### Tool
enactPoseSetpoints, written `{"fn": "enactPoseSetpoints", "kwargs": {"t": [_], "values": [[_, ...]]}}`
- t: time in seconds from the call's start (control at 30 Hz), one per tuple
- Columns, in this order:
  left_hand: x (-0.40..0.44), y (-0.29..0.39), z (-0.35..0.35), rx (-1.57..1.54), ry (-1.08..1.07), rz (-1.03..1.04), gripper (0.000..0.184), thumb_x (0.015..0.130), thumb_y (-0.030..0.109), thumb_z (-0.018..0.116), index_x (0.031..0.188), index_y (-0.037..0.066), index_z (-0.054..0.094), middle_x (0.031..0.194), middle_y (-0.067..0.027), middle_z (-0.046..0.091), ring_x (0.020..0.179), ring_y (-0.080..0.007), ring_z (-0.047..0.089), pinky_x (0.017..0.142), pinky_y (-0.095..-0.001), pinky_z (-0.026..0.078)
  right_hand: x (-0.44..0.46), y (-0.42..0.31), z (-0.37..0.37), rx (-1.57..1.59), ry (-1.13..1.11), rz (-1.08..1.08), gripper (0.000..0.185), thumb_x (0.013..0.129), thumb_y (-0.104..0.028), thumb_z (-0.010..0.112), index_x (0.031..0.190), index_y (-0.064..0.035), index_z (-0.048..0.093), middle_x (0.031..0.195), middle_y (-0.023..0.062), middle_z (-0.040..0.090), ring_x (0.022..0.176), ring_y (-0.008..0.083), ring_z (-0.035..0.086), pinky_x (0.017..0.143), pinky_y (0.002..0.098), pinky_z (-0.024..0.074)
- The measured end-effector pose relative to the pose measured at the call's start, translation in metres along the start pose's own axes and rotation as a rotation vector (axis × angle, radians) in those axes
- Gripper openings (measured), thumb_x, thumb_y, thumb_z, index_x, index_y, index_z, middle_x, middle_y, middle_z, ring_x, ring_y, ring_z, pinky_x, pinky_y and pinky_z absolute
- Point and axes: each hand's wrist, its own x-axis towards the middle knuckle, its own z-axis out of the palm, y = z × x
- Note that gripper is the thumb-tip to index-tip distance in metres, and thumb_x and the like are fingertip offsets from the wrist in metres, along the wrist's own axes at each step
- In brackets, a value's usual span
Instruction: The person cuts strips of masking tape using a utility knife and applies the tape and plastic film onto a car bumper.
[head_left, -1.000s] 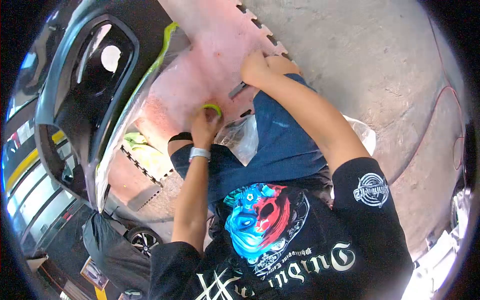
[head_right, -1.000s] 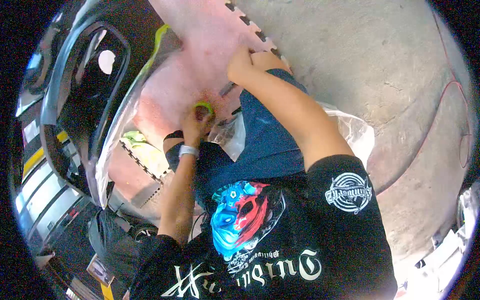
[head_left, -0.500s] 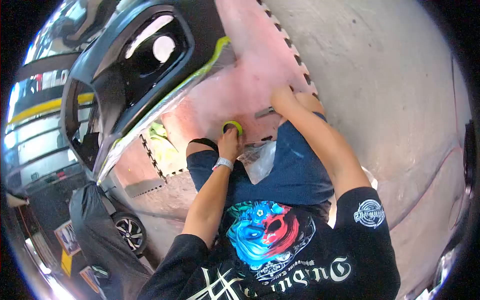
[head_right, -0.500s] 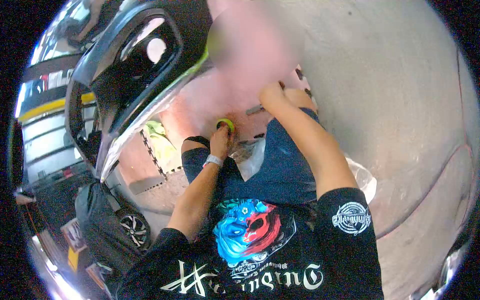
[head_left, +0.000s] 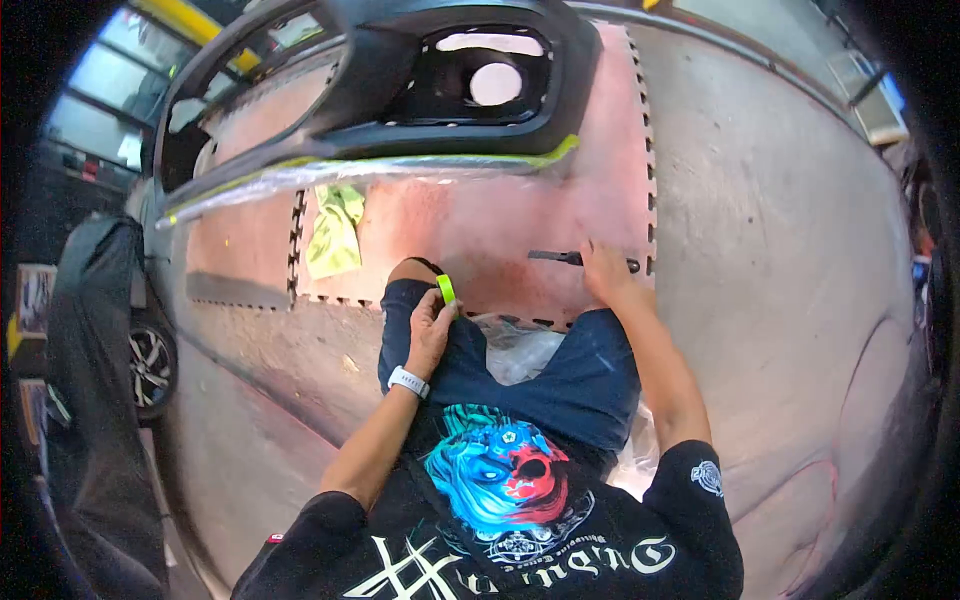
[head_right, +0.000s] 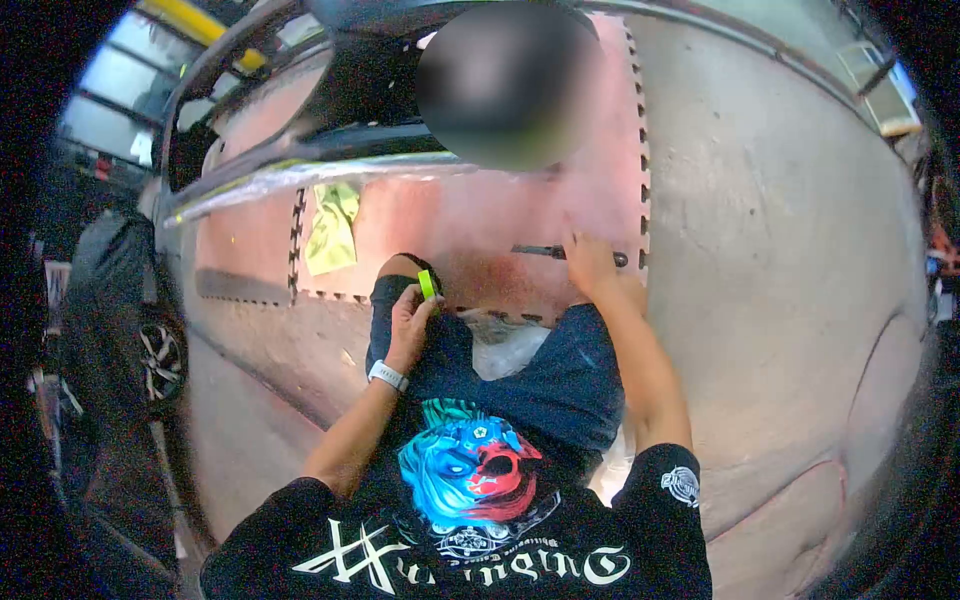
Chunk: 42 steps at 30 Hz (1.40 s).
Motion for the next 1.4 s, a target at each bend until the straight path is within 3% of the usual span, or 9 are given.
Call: {"fn": "enactPoseSetpoints", "kwargs": {"t": [0.17, 0.23, 0.33, 0.43, 0.53, 1.07, 1.17, 1.3, 1.4], "values": [[-0.017, 0.027, 0.015, -0.241, -0.013, 0.039, 0.019, 0.102, 0.013, 0.061, 0.115, 0.0, 0.062, 0.101, -0.0039, 0.068, 0.096, -0.0122, 0.065, 0.091, -0.0291, 0.052, -0.011, -0.06, -0.052, 0.086, 0.117, 0.085, 0.04, 0.086, -0.009, 0.068, 0.126, -0.0046, 0.061, 0.101, 0.015, 0.068, 0.09, 0.0302, 0.067, 0.079, 0.0447, 0.0531], [-0.024, 0.034, 0.021, -0.269, -0.093, 0.105, 0.019, 0.104, 0.013, 0.06, 0.117, -0.001, 0.062, 0.105, -0.0035, 0.069, 0.1, -0.0109, 0.064, 0.093, -0.0281, 0.051, -0.006, -0.085, -0.067, 0.838, 0.156, 0.229, 0.038, 0.091, -0.016, 0.071, 0.127, -0.0051, 0.065, 0.084, 0.0061, 0.068, 0.077, 0.0246, 0.067, 0.072, 0.0406, 0.0527], [-0.034, 0.051, 0.027, -0.345, -0.152, 0.185, 0.018, 0.103, 0.009, 0.06, 0.119, -0.001, 0.062, 0.107, -0.0032, 0.069, 0.101, -0.0102, 0.064, 0.095, -0.0276, 0.05, -0.011, -0.135, -0.126, 1.316, 0.125, 0.293, 0.03, 0.092, -0.019, 0.077, 0.119, -0.0073, 0.071, 0.083, -0.0079, 0.063, 0.065, 0.0019, 0.05, 0.057, 0.0215, 0.0406], [-0.043, 0.069, 0.022, -0.292, -0.184, 0.26, 0.017, 0.101, 0.004, 0.061, 0.118, 0.002, 0.064, 0.109, -0.0043, 0.07, 0.105, -0.011, 0.064, 0.101, -0.0296, 0.048, -0.016, -0.16, -0.167, 1.448, 0.002, 0.281, 0.033, 0.094, -0.016, 0.075, 0.125, -0.0069, 0.069, 0.085, -0.0101, 0.063, 0.062, -0.0015, 0.047, 0.053, 0.0181, 0.0347], [-0.046, 0.068, 0.013, -0.15, -0.194, 0.36, 0.017, 0.099, 0.002, 0.063, 0.115, 0.002, 0.065, 0.111, -0.007, 0.071, 0.109, -0.0146, 0.064, 0.11, -0.0365, 0.043, -0.014, -0.177, -0.189, 1.484, -0.051, 0.222, 0.035, 0.094, -0.018, 0.076, 0.126, -0.006, 0.068, 0.085, -0.0098, 0.055, 0.077, 0.0039, 0.051, 0.07, 0.0212, 0.0444], [-0.061, 0.074, -0.005, 0.316, -0.166, 0.846, 0.028, 0.085, -0.001, 0.07, 0.112, 0.004, 0.069, 0.12, -0.0156, 0.068, 0.126, -0.0331, 0.061, 0.117, -0.053, 0.038, 0.001, -0.192, -0.202, 1.72, -0.335, 0.229, 0.03, 0.095, -0.014, 0.072, 0.122, -0.0009, 0.067, 0.069, -0.0051, 0.057, 0.059, 0.0033, 0.049, 0.054, 0.0198, 0.0382], [-0.065, 0.075, -0.005, 0.288, -0.165, 0.895, 0.028, 0.087, 0.002, 0.07, 0.115, 0.004, 0.068, 0.116, -0.0163, 0.069, 0.121, -0.0338, 0.063, 0.112, -0.0498, 0.043, -0.002, -0.193, -0.2, 1.625, -0.202, 0.239, 0.011, 0.092, -0.011, 0.074, 0.099, -0.0039, 0.071, 0.072, -0.0037, 0.06, 0.059, 0.0045, 0.051, 0.055, 0.02, 0.0386], [-0.079, 0.078, 0.002, 0.017, -0.187, 0.612, 0.026, 0.092, 0.01, 0.073, 0.114, 0.002, 0.062, 0.102, -0.0139, 0.07, 0.095, -0.0262, 0.071, 0.088, -0.0396, 0.057, -0.005, -0.191, -0.182, 1.396, -0.078, 0.301, 0.011, 0.09, -0.012, 0.078, 0.097, -0.0074, 0.072, 0.071, -0.0066, 0.059, 0.061, 0.0029, 0.05, 0.056, 0.0202, 0.0373], [-0.078, 0.078, 0.019, -0.311, -0.137, 0.249, 0.032, 0.091, 0.015, 0.074, 0.117, 0.003, 0.06, 0.102, -0.0118, 0.07, 0.099, -0.0209, 0.069, 0.086, -0.0349, 0.055, -0.007, -0.196, -0.174, 1.31, -0.039, 0.31, 0.011, 0.091, -0.015, 0.078, 0.096, -0.0085, 0.071, 0.071, -0.0067, 0.058, 0.061, 0.0031, 0.049, 0.056, 0.0205, 0.0369]]}}
